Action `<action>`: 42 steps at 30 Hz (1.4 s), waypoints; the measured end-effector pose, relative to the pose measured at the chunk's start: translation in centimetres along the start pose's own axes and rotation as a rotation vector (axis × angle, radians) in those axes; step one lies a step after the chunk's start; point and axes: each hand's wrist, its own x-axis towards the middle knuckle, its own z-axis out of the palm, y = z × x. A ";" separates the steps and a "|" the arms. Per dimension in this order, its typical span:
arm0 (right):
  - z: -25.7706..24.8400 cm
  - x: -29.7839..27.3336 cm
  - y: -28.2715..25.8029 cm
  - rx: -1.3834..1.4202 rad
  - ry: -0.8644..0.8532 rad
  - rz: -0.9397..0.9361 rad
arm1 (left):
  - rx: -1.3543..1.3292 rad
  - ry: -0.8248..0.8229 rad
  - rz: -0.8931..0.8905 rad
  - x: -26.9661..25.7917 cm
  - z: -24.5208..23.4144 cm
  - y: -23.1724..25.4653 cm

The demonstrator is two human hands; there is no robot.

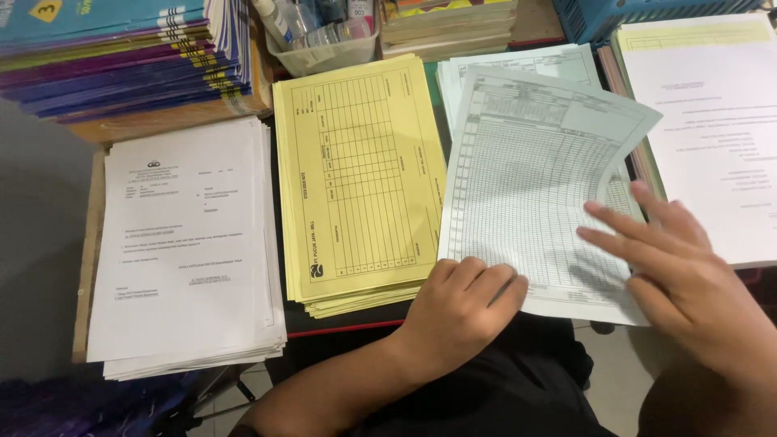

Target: Sorting and organizing various documents, folders, and stacks of paper on a desk.

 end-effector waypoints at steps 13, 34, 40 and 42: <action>2.1 0.9 -1.1 -0.196 0.290 -0.176 | -0.185 -0.163 -0.140 -1.9 0.9 -1.7; 4.6 0.1 3.6 -0.174 0.111 0.036 | 0.139 -0.067 -0.367 -9.1 -3.4 -6.2; 4.3 0.3 2.5 -0.147 -0.047 0.080 | 0.161 -0.055 -0.370 -8.9 -3.6 -6.1; 3.9 0.6 1.5 -0.146 -0.047 0.108 | 0.157 -0.067 -0.378 -9.0 -3.6 -6.0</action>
